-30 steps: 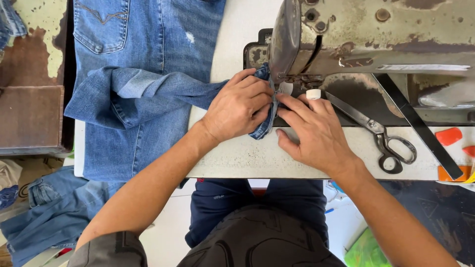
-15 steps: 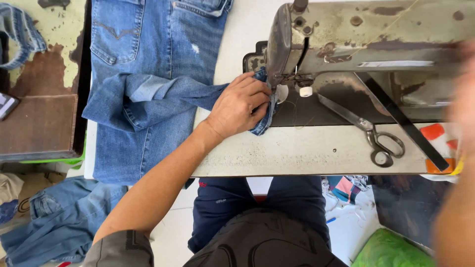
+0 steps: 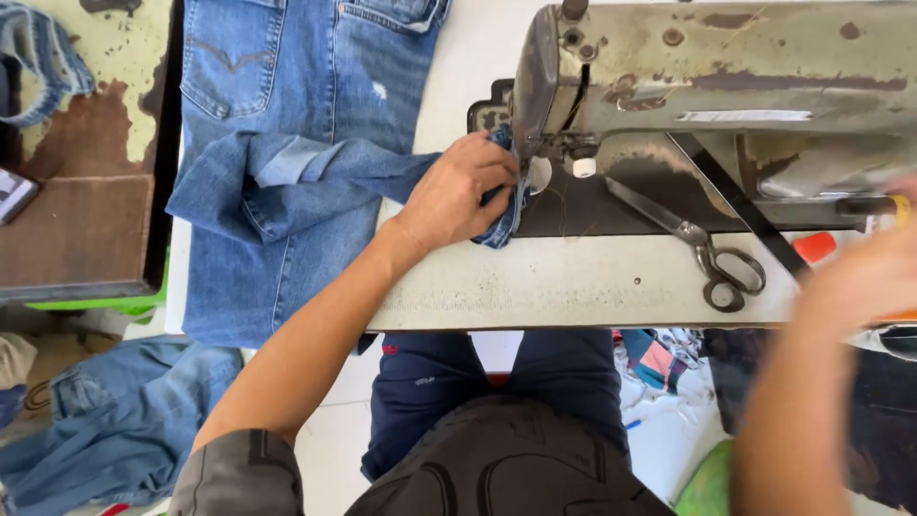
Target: Folding and aligning the hem of denim jeans to prepare for sewing on an industrial machine.
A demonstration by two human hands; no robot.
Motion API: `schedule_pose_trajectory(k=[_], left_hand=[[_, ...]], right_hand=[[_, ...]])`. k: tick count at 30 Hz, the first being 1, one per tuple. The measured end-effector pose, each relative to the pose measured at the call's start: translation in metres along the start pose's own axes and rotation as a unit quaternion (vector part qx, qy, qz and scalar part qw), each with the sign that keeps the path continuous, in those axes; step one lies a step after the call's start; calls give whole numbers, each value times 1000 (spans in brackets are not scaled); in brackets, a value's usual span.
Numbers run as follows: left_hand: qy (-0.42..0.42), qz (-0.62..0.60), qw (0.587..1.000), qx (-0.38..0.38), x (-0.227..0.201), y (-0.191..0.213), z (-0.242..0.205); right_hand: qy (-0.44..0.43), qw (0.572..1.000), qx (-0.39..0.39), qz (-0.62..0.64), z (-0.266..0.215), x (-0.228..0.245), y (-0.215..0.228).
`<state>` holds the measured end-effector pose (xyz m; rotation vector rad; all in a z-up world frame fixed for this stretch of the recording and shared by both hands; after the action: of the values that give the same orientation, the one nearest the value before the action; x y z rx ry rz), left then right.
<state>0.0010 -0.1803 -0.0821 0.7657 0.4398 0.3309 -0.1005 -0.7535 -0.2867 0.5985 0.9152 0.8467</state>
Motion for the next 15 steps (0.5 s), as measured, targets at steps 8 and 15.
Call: schedule_pose_trajectory(k=[8,15], left_hand=[[18,23,999,27,4,7,-8],[31,314,945,81,7,107,-38]], right_hand=[[40,753,-28,656,68,319,385],[-97,488,54,866,69,313,370]])
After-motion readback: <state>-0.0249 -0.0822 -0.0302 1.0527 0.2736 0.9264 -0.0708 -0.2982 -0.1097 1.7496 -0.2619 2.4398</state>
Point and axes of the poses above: each hand's wrist, its own z-axis towards the middle knuckle, its own y-axis out of the back of the hand, x = y × z, the point moved 8 cm from there along z, towards the middle knuckle, and after that the axes turned 7 degrees about z, right-handed, at the moved point
